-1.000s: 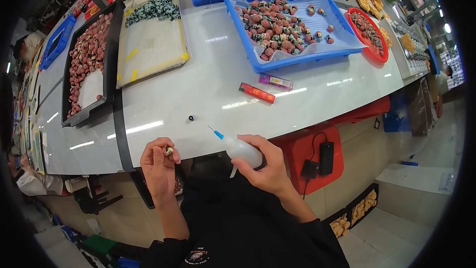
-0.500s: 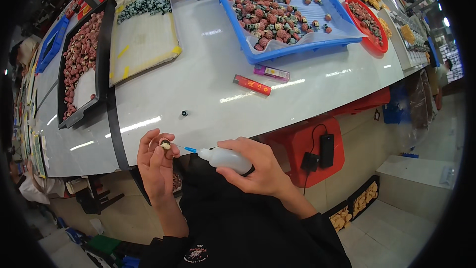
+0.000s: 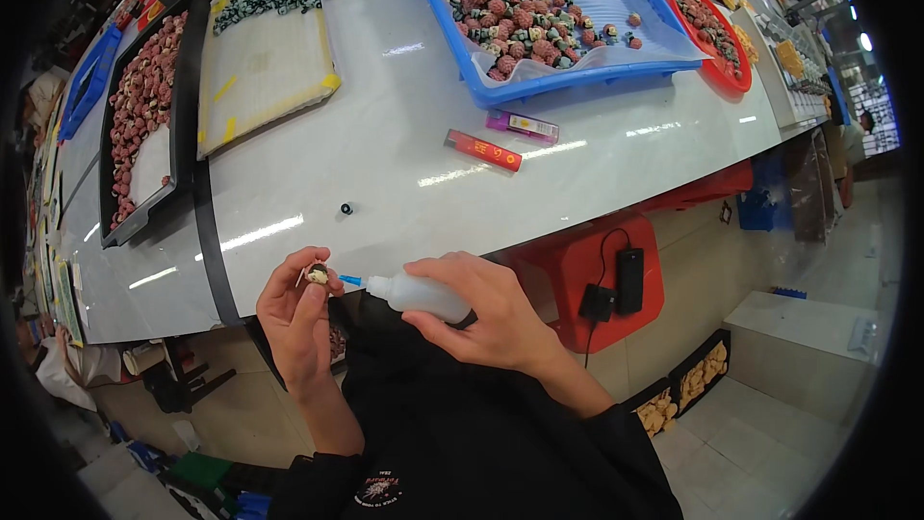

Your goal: Applying glue to small plastic components and assembling them.

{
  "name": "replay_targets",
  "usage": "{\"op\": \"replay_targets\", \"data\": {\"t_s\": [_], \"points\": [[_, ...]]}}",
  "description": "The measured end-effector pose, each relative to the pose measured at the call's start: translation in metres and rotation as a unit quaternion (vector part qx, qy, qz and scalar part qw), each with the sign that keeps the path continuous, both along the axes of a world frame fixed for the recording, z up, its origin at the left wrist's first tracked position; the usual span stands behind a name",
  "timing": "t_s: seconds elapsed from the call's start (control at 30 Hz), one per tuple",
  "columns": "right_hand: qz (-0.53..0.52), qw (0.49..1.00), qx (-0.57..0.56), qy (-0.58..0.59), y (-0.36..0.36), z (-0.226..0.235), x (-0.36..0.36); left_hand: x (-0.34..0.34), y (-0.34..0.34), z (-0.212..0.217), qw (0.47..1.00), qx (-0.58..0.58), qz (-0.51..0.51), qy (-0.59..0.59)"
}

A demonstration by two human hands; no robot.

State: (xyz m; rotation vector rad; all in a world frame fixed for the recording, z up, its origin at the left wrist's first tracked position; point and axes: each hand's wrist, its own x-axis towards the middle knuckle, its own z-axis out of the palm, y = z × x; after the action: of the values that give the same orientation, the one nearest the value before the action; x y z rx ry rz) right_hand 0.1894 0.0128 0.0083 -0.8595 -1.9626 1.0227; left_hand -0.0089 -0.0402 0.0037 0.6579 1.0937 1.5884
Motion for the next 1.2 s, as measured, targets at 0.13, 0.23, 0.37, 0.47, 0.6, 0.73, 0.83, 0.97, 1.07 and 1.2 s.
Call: {"op": "replay_targets", "data": {"t_s": [0.13,0.23,0.37,0.47,0.6,0.73,0.83,0.97,1.07,1.2], "points": [[0.014,1.0,0.004,-0.024,0.003,0.005,0.003,-0.001,-0.002,0.0,0.999,-0.009,-0.004,0.049],[0.01,1.0,-0.013,-0.014,0.004,0.011,0.004,-0.002,-0.003,-0.003,0.997,-0.012,-0.01,0.076],[-0.014,0.997,-0.075,0.025,0.001,0.019,0.005,-0.005,-0.004,-0.008,0.998,0.011,-0.044,0.051],[-0.033,0.997,-0.009,0.064,0.001,0.021,0.0,-0.004,-0.005,-0.011,0.996,0.021,-0.061,0.057],[-0.04,0.995,0.038,0.08,0.003,0.023,-0.004,-0.001,-0.006,-0.012,0.997,0.016,-0.063,0.042],[-0.009,0.995,0.07,0.074,0.004,0.024,-0.006,0.0,-0.007,-0.011,0.997,0.006,-0.058,0.051],[-0.017,0.995,0.067,0.075,0.004,0.026,-0.007,0.0,-0.006,-0.011,0.996,0.008,-0.064,0.054],[-0.019,0.996,0.073,0.055,0.004,0.03,-0.007,-0.001,-0.005,-0.012,0.997,0.007,-0.065,0.039],[-0.017,0.992,0.12,0.036,0.001,0.036,-0.008,-0.001,-0.005,-0.013,0.996,0.021,-0.077,0.036],[-0.004,0.994,0.091,0.053,0.001,0.039,-0.009,0.0,-0.004,-0.015,0.995,0.041,-0.083,0.028]]}}
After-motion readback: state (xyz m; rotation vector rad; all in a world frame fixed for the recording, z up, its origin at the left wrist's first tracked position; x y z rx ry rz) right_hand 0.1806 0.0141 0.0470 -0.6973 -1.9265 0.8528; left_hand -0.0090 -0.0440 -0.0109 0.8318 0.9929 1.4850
